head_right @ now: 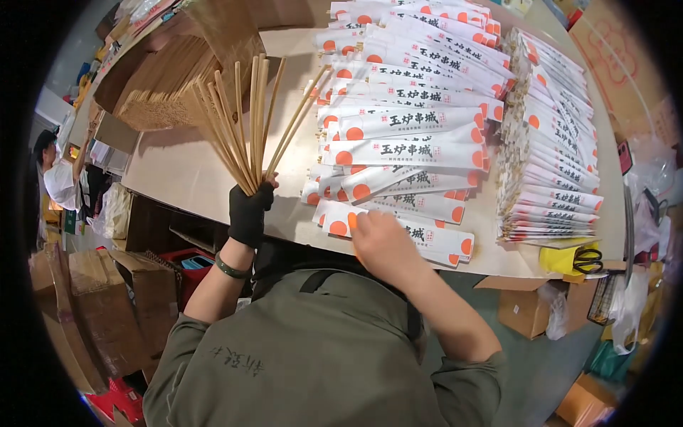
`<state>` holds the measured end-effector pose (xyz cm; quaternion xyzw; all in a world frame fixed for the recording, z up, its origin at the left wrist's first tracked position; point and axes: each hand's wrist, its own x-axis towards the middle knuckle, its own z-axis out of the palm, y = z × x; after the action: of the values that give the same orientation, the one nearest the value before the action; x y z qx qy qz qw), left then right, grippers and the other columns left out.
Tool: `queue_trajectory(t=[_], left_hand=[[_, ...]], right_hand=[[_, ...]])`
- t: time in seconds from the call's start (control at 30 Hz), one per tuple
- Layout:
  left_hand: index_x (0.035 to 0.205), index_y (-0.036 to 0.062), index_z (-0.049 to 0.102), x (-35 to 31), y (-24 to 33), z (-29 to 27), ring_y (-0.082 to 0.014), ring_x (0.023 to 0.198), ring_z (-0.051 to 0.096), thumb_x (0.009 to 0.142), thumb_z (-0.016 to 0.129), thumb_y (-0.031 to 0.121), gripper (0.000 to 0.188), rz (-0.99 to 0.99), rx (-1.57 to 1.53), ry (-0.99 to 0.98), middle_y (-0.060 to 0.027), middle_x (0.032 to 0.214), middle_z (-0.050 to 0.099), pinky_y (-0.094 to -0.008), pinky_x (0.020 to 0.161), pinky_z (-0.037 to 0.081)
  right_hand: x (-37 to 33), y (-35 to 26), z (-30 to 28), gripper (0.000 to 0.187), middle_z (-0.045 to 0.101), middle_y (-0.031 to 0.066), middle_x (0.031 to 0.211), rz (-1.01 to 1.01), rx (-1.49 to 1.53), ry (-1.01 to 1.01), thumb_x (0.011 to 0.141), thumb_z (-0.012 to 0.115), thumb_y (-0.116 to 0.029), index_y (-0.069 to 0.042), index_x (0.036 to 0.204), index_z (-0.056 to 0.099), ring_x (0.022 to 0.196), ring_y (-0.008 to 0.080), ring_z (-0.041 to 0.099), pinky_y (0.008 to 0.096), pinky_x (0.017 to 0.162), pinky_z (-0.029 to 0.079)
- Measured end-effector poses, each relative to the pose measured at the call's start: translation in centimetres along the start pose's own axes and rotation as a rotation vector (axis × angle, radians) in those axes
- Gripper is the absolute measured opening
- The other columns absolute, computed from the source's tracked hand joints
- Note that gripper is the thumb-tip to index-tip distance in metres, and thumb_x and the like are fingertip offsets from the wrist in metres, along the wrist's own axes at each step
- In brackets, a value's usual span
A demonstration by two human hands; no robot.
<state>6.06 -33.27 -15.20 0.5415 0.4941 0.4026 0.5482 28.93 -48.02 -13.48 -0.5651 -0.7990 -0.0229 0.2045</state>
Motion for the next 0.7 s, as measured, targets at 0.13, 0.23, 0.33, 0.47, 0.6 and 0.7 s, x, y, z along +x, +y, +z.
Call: queue_trajectory(t=[0.13,0.23,0.33,0.47,0.6,0.7], left_hand=[[0.095,0.0022,0.068,-0.5,-0.6,-0.2,-0.0035,0.059,0.05,0.088,0.063,0.013,0.014,-0.01,0.019,0.022,0.0012,0.075,0.063,-0.0193,0.053,0.039],[0.094,0.002,0.068,-1.1,-0.9,-0.3,-0.004,0.059,0.049,0.088,0.065,0.015,0.014,0.027,-0.009,0.055,0.0011,0.074,0.063,-0.0204,0.054,0.038],[0.089,0.0007,0.067,-1.6,0.3,-0.8,-0.0065,0.066,0.055,0.089,0.065,0.015,0.014,-0.12,0.083,0.104,-0.0012,0.076,0.064,-0.0215,0.06,0.043],[0.089,-0.0016,0.066,-1.9,-0.2,-2.6,-0.0101,0.074,0.06,0.087,0.066,0.011,0.013,-0.029,0.087,-0.018,-0.0031,0.078,0.064,-0.0248,0.071,0.048],[0.09,-0.0009,0.066,-1.8,0.1,-4.6,-0.01,0.078,0.061,0.085,0.068,0.011,0.013,0.052,0.229,-0.146,-0.003,0.081,0.066,-0.0258,0.073,0.049],[0.091,-0.0007,0.066,-1.7,0.6,-5.6,-0.0096,0.078,0.061,0.085,0.069,0.011,0.014,0.048,0.219,-0.167,-0.0035,0.081,0.067,-0.0256,0.074,0.049]], right_hand=[[-2.0,-0.3,1.4,0.023,0.056,0.0103,0.089,-0.054,-0.044,-0.026,0.071,0.069,-0.007,0.002,0.091,0.062,0.079,0.0252,0.057,0.0339,0.067,0.046],[-2.3,-0.3,1.6,0.02,0.057,0.0096,0.086,0.03,0.09,0.113,0.071,0.07,-0.006,0.001,0.088,0.062,0.078,0.026,0.058,0.0352,0.066,0.047],[-2.1,-0.1,1.5,0.017,0.058,0.0097,0.081,0.139,0.207,0.148,0.073,0.072,-0.006,-0.001,0.086,0.063,0.074,0.0263,0.058,0.0358,0.065,0.048],[-0.2,1.6,-0.8,0.016,0.056,0.0077,0.075,0.463,0.502,0.262,0.078,0.074,-0.008,-0.001,0.077,0.059,0.067,0.0199,0.053,0.0298,0.06,0.042],[1.1,3.1,-3.3,0.019,0.049,-0.0025,0.073,0.763,0.795,0.261,0.079,0.076,-0.008,-0.001,0.075,0.059,0.066,0.006,0.043,0.0229,0.058,0.036],[1.4,3.1,-4.4,0.015,0.049,-0.0018,0.072,0.781,0.953,0.25,0.078,0.076,-0.007,-0.001,0.077,0.062,0.065,0.0069,0.044,0.0235,0.058,0.036]])
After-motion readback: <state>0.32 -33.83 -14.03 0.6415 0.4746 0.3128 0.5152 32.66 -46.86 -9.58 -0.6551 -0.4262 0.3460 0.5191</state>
